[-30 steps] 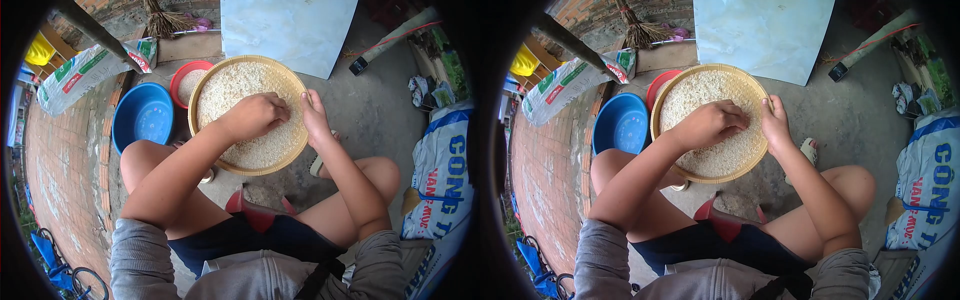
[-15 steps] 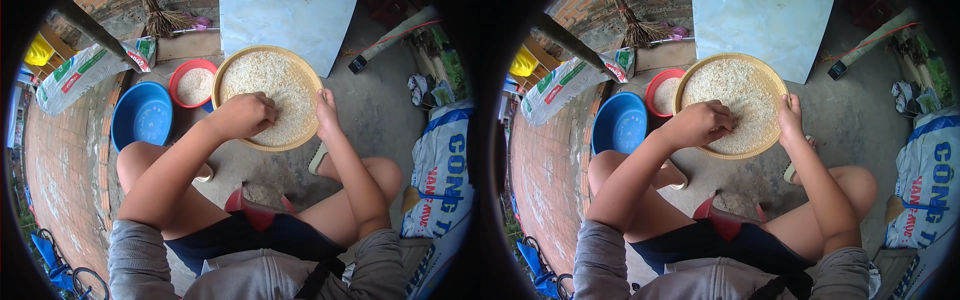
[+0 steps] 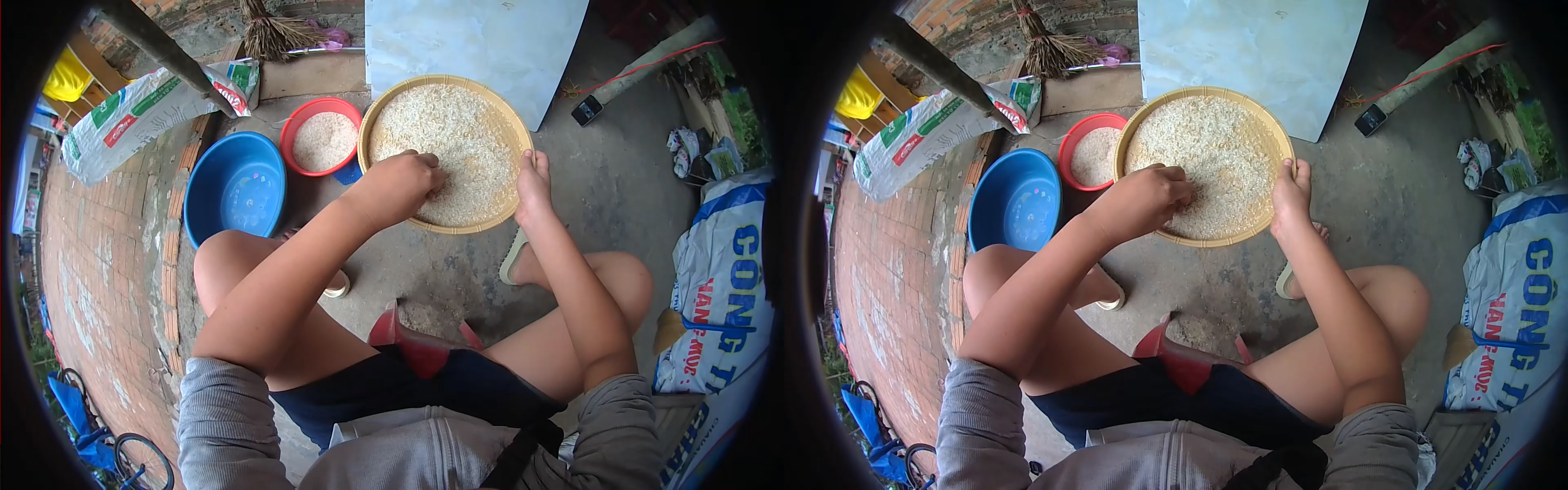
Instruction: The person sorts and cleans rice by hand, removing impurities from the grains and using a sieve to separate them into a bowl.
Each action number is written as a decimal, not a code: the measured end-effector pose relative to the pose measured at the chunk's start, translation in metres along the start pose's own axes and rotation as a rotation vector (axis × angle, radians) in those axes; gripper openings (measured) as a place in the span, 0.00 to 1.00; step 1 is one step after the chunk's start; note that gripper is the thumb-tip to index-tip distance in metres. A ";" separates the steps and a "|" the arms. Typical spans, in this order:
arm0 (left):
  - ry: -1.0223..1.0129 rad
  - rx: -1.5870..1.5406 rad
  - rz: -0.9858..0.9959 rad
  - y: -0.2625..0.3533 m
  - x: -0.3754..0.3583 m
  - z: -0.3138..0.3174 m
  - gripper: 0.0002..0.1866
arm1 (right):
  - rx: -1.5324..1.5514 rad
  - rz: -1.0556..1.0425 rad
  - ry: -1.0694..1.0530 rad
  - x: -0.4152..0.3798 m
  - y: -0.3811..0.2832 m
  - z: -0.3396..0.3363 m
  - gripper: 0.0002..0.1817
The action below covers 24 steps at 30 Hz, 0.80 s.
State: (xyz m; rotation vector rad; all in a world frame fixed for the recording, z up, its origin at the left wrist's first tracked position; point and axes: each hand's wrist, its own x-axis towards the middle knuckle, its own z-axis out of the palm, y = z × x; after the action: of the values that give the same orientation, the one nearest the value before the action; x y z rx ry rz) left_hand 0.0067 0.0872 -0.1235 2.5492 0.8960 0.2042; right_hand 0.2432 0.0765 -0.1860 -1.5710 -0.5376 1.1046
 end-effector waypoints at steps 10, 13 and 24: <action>0.117 -0.081 -0.050 -0.033 -0.004 -0.003 0.07 | 0.032 0.078 -0.002 0.001 0.016 0.031 0.10; 0.208 -0.109 -0.121 -0.043 -0.006 -0.009 0.07 | 0.031 0.050 -0.003 -0.002 0.018 0.044 0.10; 0.267 -1.076 -0.620 -0.064 -0.012 -0.028 0.07 | 0.041 0.089 -0.055 -0.022 0.024 0.080 0.09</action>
State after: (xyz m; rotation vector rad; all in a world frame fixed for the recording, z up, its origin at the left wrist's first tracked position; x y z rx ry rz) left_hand -0.0469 0.1343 -0.1263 1.2198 1.1879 0.6312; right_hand 0.1590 0.0923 -0.1979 -1.5453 -0.4826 1.2216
